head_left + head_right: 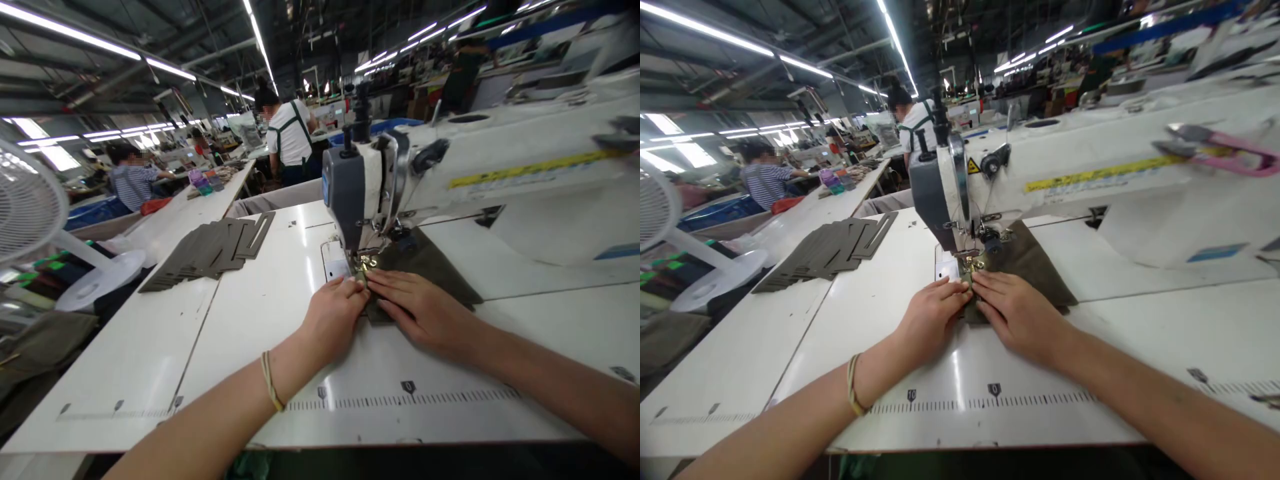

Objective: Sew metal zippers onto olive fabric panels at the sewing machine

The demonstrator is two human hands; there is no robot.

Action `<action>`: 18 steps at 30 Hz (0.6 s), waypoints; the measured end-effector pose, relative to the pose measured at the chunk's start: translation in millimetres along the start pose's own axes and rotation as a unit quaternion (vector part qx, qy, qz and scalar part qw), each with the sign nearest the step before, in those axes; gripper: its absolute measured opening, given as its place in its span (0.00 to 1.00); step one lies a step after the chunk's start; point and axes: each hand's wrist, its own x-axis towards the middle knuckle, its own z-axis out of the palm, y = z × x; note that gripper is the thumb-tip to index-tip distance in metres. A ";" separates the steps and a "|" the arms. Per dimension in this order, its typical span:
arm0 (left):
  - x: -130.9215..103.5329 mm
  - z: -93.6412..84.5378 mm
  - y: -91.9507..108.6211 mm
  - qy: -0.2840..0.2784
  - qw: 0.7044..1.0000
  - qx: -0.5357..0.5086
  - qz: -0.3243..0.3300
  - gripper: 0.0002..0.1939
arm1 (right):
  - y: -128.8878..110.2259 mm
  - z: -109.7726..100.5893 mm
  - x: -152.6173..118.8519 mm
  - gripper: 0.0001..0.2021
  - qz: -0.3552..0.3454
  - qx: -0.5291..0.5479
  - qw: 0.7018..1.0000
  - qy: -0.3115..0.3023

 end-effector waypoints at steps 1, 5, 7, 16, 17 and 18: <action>-1.1 0.7 1.3 0.009 1.000 -0.001 0.007 0.10 | -2.1 -0.3 -5.3 0.16 -0.024 0.016 1.000 0.012; -2.1 1.3 4.8 0.025 1.000 0.000 0.016 0.10 | -5.4 2.1 -10.7 0.17 -0.031 0.032 0.999 0.020; -1.5 0.4 4.5 0.026 0.999 -0.006 0.018 0.10 | -4.6 2.9 -8.1 0.17 -0.028 0.032 0.999 0.015; 4.5 0.5 -5.3 0.010 1.000 -0.010 0.004 0.10 | -0.4 3.3 -3.5 0.19 -0.021 0.034 0.999 0.002; 4.5 0.0 -6.0 0.006 1.000 -0.014 0.000 0.11 | 0.0 3.8 -5.5 0.20 -0.026 0.029 0.999 -0.002; 4.1 -1.3 -6.2 -0.001 1.000 -0.019 -0.005 0.12 | 0.6 4.2 -7.4 0.22 -0.034 0.022 0.999 -0.005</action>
